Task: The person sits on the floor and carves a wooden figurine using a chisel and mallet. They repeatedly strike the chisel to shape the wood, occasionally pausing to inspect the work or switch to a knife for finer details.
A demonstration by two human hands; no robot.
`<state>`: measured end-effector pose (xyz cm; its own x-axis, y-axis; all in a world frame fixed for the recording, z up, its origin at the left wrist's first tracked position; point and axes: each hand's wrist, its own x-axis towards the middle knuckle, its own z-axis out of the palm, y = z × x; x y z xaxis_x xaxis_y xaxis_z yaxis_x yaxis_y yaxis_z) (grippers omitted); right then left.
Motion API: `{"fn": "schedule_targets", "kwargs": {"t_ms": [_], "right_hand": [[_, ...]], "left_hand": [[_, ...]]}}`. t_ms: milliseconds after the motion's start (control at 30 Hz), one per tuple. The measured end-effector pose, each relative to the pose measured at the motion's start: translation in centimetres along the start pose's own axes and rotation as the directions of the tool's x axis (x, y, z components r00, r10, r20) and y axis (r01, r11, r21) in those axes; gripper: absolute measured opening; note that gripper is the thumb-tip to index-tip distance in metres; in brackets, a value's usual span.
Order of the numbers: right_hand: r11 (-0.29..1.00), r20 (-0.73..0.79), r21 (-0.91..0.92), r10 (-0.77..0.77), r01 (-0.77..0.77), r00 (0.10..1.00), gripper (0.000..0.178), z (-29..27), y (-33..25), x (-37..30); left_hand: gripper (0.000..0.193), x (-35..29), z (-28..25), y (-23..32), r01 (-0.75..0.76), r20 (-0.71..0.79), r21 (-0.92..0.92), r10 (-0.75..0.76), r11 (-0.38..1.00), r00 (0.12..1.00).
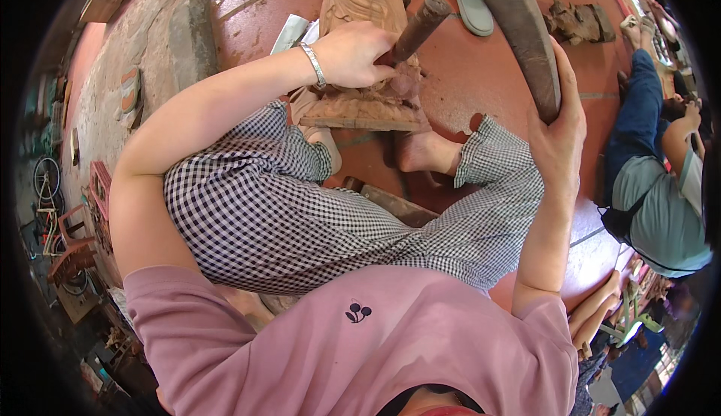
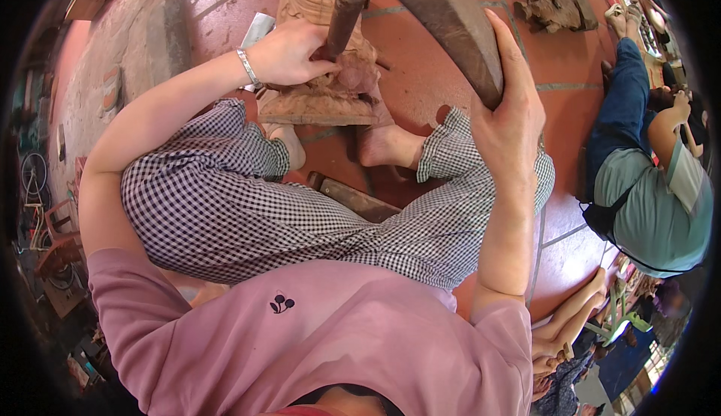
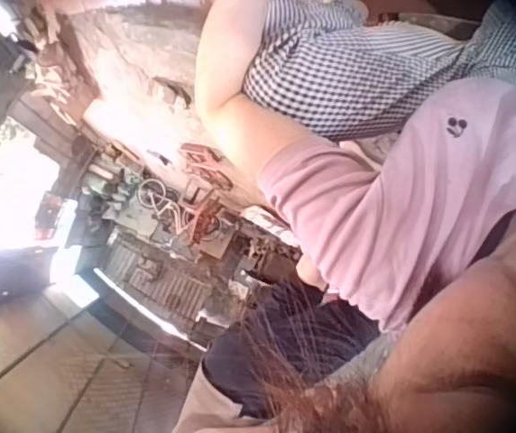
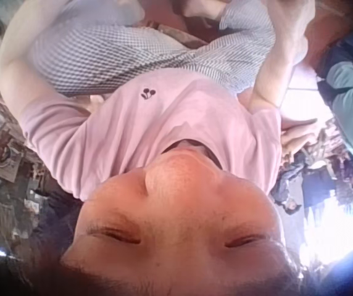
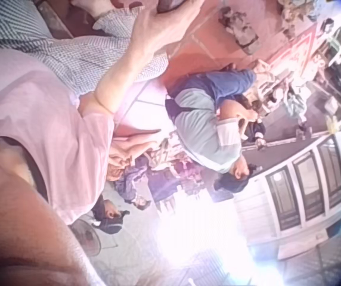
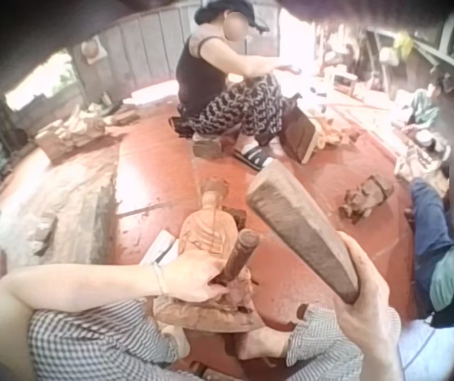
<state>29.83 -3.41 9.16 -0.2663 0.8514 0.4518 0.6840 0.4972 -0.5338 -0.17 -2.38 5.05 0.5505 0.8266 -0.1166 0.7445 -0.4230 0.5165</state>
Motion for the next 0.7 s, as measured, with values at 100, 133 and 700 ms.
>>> {"fn": "schedule_targets", "kwargs": {"t_ms": [100, 133, 700], "right_hand": [[0.996, 0.082, -0.072, 0.063, -0.058, 0.995, 0.074, -0.7, -0.9, 0.0], [0.987, 0.127, -0.136, 0.097, -0.079, 0.987, 0.074, -1.0, -1.4, 0.0], [0.986, 0.114, 0.062, 0.149, -0.156, 0.982, 0.068, -0.4, -0.8, -1.5]], "left_hand": [[0.024, 0.3, -0.2, -0.1, 0.020, 0.033, 0.067, -0.022, 0.998, 0.999], [0.025, 0.3, -0.2, -0.1, 0.019, 0.041, 0.107, -0.024, 0.994, 0.999], [0.027, 0.8, -0.4, 0.5, 0.051, 0.079, 0.154, -0.064, 0.987, 0.995]]}}
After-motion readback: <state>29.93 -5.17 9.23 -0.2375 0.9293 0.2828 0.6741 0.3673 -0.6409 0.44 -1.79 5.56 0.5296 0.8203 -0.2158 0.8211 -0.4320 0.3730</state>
